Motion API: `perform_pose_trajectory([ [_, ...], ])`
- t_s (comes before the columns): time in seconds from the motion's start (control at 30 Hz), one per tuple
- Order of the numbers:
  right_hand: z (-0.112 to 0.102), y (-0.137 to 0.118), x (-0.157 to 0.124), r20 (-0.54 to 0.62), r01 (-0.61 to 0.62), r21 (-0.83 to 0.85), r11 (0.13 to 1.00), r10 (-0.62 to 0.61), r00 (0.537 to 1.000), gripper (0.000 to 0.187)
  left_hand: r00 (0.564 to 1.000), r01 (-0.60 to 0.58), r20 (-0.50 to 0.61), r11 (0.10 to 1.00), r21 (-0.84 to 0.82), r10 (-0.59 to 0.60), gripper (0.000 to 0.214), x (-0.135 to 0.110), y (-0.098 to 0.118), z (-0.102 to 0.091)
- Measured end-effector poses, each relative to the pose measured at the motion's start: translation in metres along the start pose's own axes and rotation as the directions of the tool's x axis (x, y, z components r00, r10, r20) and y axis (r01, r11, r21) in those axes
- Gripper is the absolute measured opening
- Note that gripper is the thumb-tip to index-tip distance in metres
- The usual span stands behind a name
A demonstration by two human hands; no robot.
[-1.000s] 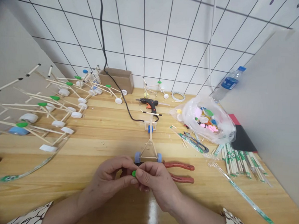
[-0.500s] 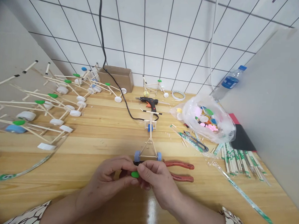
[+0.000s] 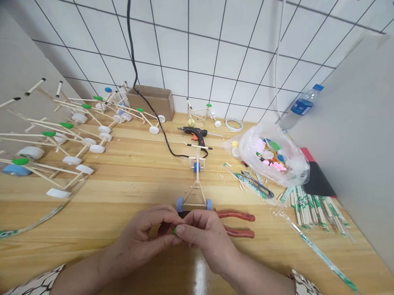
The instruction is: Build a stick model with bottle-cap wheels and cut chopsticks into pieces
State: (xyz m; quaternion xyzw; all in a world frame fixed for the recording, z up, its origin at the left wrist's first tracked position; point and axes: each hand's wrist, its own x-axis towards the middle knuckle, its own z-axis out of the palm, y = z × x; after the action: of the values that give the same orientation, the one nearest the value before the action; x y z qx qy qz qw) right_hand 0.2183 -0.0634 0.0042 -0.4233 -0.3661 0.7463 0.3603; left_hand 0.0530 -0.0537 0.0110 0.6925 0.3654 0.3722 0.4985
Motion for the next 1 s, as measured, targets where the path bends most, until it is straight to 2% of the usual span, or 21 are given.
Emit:
perform_pose_trajectory([
  [0.23,0.0021,-0.0033,-0.0013,-0.003,-0.029,0.045,0.999,0.029,1.000,0.021,0.996,-0.061,-0.059,0.998,0.009,0.061,0.010,0.0000,-0.0018,-0.0009],
  [0.5,0.0030,-0.0015,0.0004,-0.021,-0.007,-0.015,1.000,0.006,1.000,0.018,1.000,0.009,-0.010,0.997,0.071,-0.008,0.009,-0.0008,0.0016,-0.0008],
  [0.67,0.0030,-0.0026,0.0012,-0.043,-0.016,-0.012,1.000,0.015,0.999,0.019,1.000,-0.016,-0.003,0.997,0.077,0.017,0.012,-0.0012,-0.0001,-0.0006],
  [0.8,0.0021,-0.0019,0.0009,0.001,-0.009,0.015,1.000,0.009,1.000,0.015,0.999,-0.035,-0.025,0.996,0.088,0.037,0.012,-0.0012,-0.0021,-0.0006],
  [1.0,0.0002,0.0002,-0.0009,-0.010,0.013,-0.051,0.999,-0.014,1.000,0.015,0.999,-0.054,0.003,0.993,0.107,0.054,0.013,-0.0011,-0.0019,-0.0009],
])
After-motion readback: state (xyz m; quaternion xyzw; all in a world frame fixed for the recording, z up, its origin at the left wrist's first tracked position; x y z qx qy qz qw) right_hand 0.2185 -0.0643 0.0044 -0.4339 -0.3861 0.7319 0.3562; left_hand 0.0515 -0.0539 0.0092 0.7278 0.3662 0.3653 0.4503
